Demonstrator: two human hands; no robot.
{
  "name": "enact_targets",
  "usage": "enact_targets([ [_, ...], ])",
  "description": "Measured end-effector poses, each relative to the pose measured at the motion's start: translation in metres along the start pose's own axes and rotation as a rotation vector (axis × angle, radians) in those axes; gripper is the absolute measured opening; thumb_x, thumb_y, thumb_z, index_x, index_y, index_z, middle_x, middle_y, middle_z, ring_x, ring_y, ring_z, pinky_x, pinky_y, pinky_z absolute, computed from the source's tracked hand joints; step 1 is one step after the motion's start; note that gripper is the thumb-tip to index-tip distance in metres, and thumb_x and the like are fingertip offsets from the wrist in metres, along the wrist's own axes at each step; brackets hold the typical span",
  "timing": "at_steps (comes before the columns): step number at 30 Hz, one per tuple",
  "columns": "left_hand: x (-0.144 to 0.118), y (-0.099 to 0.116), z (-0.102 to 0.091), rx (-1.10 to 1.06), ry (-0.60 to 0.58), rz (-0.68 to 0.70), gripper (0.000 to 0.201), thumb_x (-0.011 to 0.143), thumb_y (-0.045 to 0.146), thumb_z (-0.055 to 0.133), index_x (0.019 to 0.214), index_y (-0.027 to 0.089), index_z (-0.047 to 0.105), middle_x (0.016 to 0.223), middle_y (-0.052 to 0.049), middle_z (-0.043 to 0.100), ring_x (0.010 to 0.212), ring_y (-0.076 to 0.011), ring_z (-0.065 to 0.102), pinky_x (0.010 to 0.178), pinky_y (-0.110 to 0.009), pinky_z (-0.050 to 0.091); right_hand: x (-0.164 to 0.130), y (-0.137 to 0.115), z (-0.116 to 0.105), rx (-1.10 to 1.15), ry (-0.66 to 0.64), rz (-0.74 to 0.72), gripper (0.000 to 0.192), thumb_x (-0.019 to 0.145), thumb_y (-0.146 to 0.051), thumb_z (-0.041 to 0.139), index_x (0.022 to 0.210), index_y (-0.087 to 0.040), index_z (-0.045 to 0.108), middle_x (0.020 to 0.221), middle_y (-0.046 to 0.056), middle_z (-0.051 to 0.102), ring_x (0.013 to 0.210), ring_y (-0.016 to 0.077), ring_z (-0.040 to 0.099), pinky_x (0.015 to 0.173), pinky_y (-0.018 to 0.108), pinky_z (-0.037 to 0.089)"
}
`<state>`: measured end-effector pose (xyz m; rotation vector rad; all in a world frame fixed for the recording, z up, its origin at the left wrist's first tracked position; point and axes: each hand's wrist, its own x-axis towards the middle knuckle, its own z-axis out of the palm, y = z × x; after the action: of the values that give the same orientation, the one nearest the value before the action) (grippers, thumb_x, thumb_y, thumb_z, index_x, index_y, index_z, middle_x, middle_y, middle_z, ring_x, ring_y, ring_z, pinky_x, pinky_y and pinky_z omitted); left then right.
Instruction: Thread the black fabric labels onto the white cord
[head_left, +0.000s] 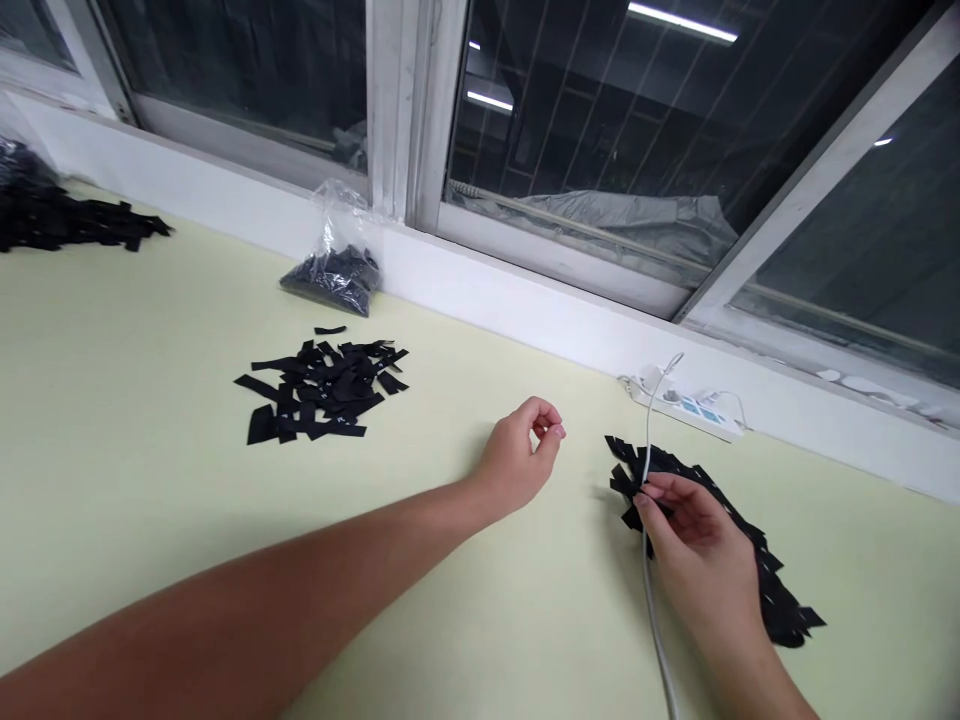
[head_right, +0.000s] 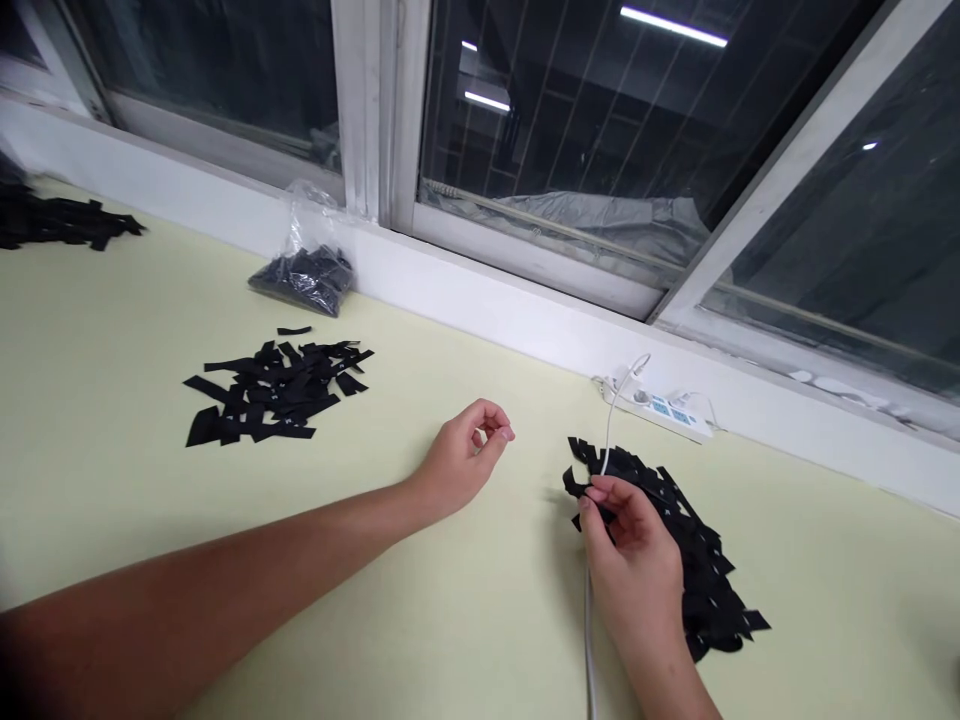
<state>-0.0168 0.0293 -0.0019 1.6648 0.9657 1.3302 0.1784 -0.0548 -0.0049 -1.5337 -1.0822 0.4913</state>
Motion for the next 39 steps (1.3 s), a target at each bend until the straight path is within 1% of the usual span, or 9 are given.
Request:
enact_targets([
  [5, -0.003, -0.001, 0.002, 0.028, -0.184, -0.024, 0.008, 0.091, 0.028, 0.055, 0.089, 0.021, 0.058, 0.083, 0.000, 0.064, 0.068, -0.0127, 0.055, 0.066, -0.028, 0.045, 0.006, 0.007, -0.002, -0.033, -0.044, -0.008, 0.040, 0.074, -0.045, 0.078, 0.103, -0.019, 0.067, 0.096, 0.007, 0.069, 0.090, 0.0203, 0.066, 0.081, 0.035, 0.055],
  [12, -0.007, -0.002, 0.014, -0.086, -0.226, -0.092, 0.013, 0.085, 0.031, 0.068, 0.092, 0.019, 0.069, 0.089, -0.004, 0.073, 0.081, -0.0170, 0.066, 0.075, -0.030, 0.052, -0.001, -0.004, 0.000, 0.033, -0.087, -0.138, 0.031, 0.080, -0.041, 0.075, 0.102, -0.020, 0.066, 0.098, 0.008, 0.069, 0.092, 0.0205, 0.066, 0.083, 0.036, 0.056],
  [15, -0.005, 0.001, 0.016, -0.173, -0.153, -0.092, 0.012, 0.083, 0.029, 0.070, 0.088, 0.018, 0.069, 0.086, -0.004, 0.073, 0.080, -0.0166, 0.067, 0.077, -0.030, 0.053, -0.007, -0.011, -0.001, 0.030, -0.197, -0.192, 0.023, 0.084, -0.036, 0.072, 0.102, -0.022, 0.066, 0.098, 0.007, 0.068, 0.093, 0.0197, 0.066, 0.085, 0.036, 0.055],
  [18, -0.001, 0.004, 0.014, -0.216, -0.039, -0.085, 0.011, 0.083, 0.028, 0.070, 0.084, 0.017, 0.069, 0.084, -0.004, 0.072, 0.080, -0.0161, 0.066, 0.079, -0.030, 0.053, -0.013, -0.019, -0.005, -0.062, -0.422, -0.254, 0.015, 0.087, -0.029, 0.067, 0.101, -0.024, 0.067, 0.095, 0.005, 0.069, 0.091, 0.0188, 0.066, 0.083, 0.034, 0.054],
  [21, 0.000, 0.006, 0.013, -0.204, -0.090, -0.091, 0.011, 0.083, 0.028, 0.070, 0.082, 0.017, 0.070, 0.084, -0.004, 0.072, 0.080, -0.0158, 0.065, 0.079, -0.030, 0.053, -0.018, -0.027, -0.008, -0.144, -0.600, -0.300, 0.012, 0.089, -0.025, 0.064, 0.100, -0.024, 0.068, 0.095, 0.005, 0.069, 0.090, 0.0186, 0.066, 0.083, 0.034, 0.054],
  [25, -0.008, 0.008, 0.017, -0.248, -0.381, -0.100, 0.010, 0.084, 0.026, 0.067, 0.084, 0.017, 0.072, 0.084, -0.004, 0.073, 0.080, -0.0153, 0.066, 0.075, -0.029, 0.052, -0.017, -0.028, -0.008, -0.134, -0.546, -0.334, 0.014, 0.088, -0.023, 0.064, 0.102, -0.024, 0.068, 0.096, 0.004, 0.071, 0.090, 0.0185, 0.067, 0.083, 0.034, 0.056],
  [27, -0.012, 0.008, 0.019, -0.305, -0.455, -0.143, 0.010, 0.084, 0.024, 0.066, 0.086, 0.016, 0.073, 0.084, -0.004, 0.073, 0.078, -0.0150, 0.067, 0.073, -0.028, 0.053, -0.015, -0.024, -0.007, -0.118, -0.494, -0.350, 0.016, 0.088, -0.024, 0.064, 0.104, -0.024, 0.068, 0.098, 0.005, 0.071, 0.092, 0.0192, 0.068, 0.086, 0.035, 0.056],
  [32, -0.013, 0.009, 0.019, -0.336, -0.462, -0.222, 0.013, 0.083, 0.024, 0.069, 0.088, 0.015, 0.076, 0.091, -0.007, 0.076, 0.086, -0.0173, 0.070, 0.082, -0.030, 0.055, -0.011, -0.017, -0.007, -0.071, -0.409, -0.343, 0.016, 0.088, -0.025, 0.066, 0.104, -0.024, 0.068, 0.100, 0.005, 0.072, 0.097, 0.0197, 0.068, 0.089, 0.036, 0.056],
  [39, -0.012, 0.008, 0.020, -0.335, -0.483, -0.210, 0.015, 0.082, 0.027, 0.070, 0.089, 0.016, 0.078, 0.095, -0.008, 0.078, 0.090, -0.0193, 0.071, 0.086, -0.034, 0.057, -0.008, -0.015, -0.006, 0.014, -0.361, -0.222, 0.018, 0.085, -0.033, 0.072, 0.099, -0.023, 0.068, 0.096, 0.006, 0.072, 0.091, 0.0198, 0.069, 0.083, 0.035, 0.057],
])
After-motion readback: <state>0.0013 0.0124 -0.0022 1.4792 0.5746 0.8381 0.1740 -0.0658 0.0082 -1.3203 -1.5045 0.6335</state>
